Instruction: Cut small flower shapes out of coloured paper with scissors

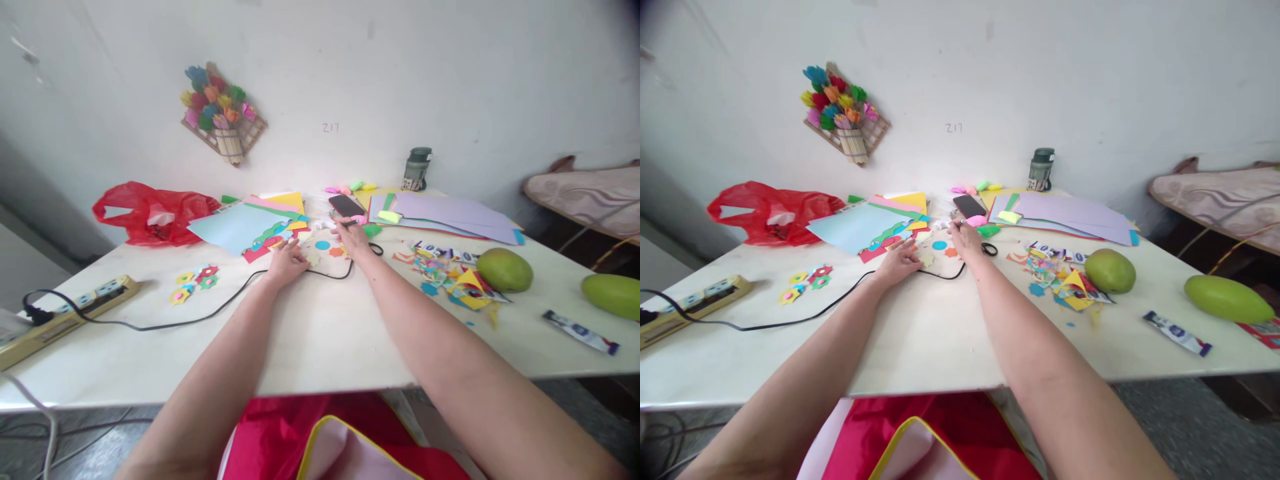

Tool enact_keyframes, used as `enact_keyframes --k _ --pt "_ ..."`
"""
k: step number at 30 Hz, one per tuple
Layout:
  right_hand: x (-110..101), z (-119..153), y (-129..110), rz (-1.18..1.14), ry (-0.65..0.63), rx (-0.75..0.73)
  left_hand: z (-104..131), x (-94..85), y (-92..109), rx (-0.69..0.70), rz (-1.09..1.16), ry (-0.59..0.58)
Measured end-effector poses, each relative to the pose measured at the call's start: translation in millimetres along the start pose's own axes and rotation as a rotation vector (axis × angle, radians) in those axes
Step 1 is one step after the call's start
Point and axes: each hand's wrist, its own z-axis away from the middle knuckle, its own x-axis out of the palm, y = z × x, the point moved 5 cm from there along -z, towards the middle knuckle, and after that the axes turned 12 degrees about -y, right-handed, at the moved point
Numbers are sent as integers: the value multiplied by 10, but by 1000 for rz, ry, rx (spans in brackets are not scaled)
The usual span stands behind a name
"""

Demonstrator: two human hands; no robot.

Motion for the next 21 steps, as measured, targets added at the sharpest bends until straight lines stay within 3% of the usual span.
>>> enact_keyframes --k 3,6,8,10,13,21 --pt "92 44 -89 -74 -54 -8 0 -40 -6 48 11 17" --pt "177 81 -140 -83 -91 -37 23 -232 -173 -26 117 276" --pt "203 113 -168 -27 -74 -90 49 -339 -339 -178 140 375" --pt "218 148 -211 64 -52 -177 69 -408 -459 -328 74 367" --pt "247 185 -271 166 -58 -259 93 -471 -515 -415 -7 335" --pt "344 203 -344 265 -136 -232 87 -447 -462 -392 -117 326"
